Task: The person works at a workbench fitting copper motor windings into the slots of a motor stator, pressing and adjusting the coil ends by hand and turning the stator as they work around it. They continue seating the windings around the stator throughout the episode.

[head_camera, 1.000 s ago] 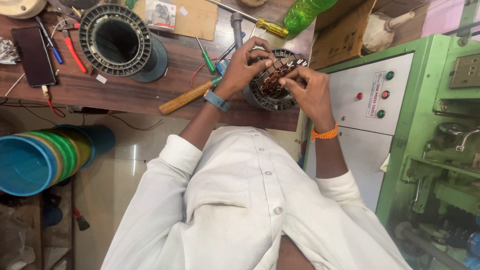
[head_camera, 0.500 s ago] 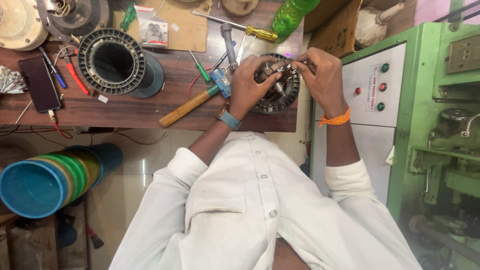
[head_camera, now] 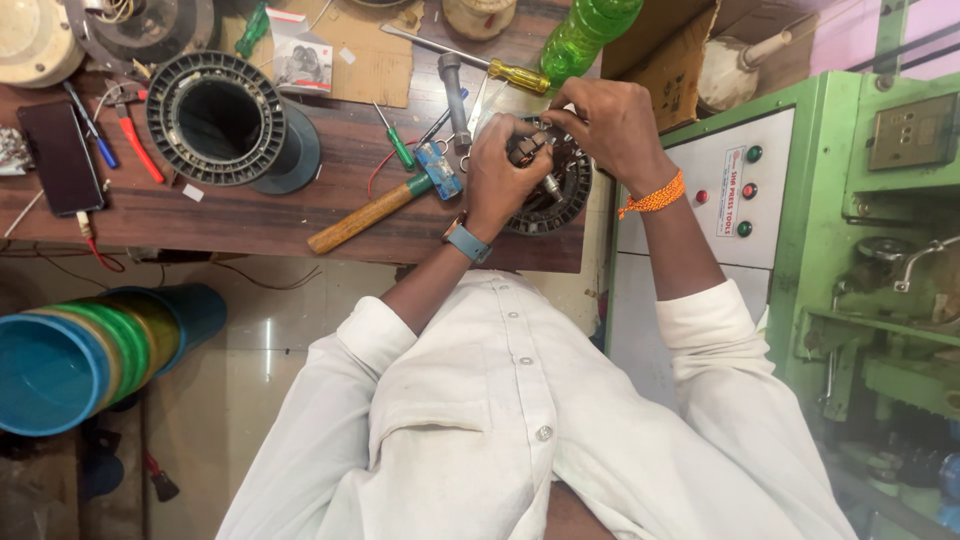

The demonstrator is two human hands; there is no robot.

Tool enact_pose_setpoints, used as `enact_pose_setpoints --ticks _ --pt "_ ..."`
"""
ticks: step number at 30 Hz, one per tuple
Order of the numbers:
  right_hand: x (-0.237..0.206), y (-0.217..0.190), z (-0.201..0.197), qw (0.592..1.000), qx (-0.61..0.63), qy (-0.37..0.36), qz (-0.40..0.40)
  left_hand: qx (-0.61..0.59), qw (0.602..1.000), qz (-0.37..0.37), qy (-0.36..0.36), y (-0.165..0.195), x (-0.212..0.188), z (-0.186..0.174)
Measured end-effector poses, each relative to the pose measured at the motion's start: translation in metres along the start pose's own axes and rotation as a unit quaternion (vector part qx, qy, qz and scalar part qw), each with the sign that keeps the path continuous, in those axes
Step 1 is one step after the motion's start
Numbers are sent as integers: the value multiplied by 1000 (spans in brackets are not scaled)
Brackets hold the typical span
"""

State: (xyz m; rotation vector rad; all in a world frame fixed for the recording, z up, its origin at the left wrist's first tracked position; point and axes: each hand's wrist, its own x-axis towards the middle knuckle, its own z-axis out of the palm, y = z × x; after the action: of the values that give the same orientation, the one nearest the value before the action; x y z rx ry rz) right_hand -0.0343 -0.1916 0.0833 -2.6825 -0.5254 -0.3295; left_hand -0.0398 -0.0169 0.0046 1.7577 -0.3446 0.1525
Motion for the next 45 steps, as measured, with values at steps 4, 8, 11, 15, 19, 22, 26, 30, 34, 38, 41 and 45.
enact_pose_setpoints --ticks 4,8,11,15,19,22,26,30,34,38,41,45 --pt "8 2 2 999 -15 -17 -34 -72 992 -81 -60 -7 2 1" --pt "20 3 5 998 -8 -47 -48 -414 858 -282 -115 -20 9 -10" --pt "27 -3 9 997 -15 -58 -40 -528 767 -338 -135 -31 15 -16" --pt "22 -17 8 999 -10 -47 -8 -535 772 -305 -158 -38 17 -15" --pt "1 -39 2 992 73 -32 97 -452 845 -214 -188 -43 19 -26" --pt "-24 -55 0 975 152 -15 158 -345 898 -165 -219 -47 22 -40" --pt "-45 -60 8 948 196 -14 250 -303 909 -126 -256 -47 30 -46" --pt "-56 -51 14 939 201 16 278 -277 926 -54 -250 -33 32 -51" --pt "-58 -39 8 947 176 74 259 -90 970 -52 -221 -10 24 -56" --pt "-55 -35 -6 967 123 95 203 4 990 -18 -140 7 13 -39" --pt "-44 -32 -14 981 95 102 138 34 995 59 -71 7 7 -28" --pt "-22 -23 -15 992 54 87 74 53 996 59 -40 3 1 -19"
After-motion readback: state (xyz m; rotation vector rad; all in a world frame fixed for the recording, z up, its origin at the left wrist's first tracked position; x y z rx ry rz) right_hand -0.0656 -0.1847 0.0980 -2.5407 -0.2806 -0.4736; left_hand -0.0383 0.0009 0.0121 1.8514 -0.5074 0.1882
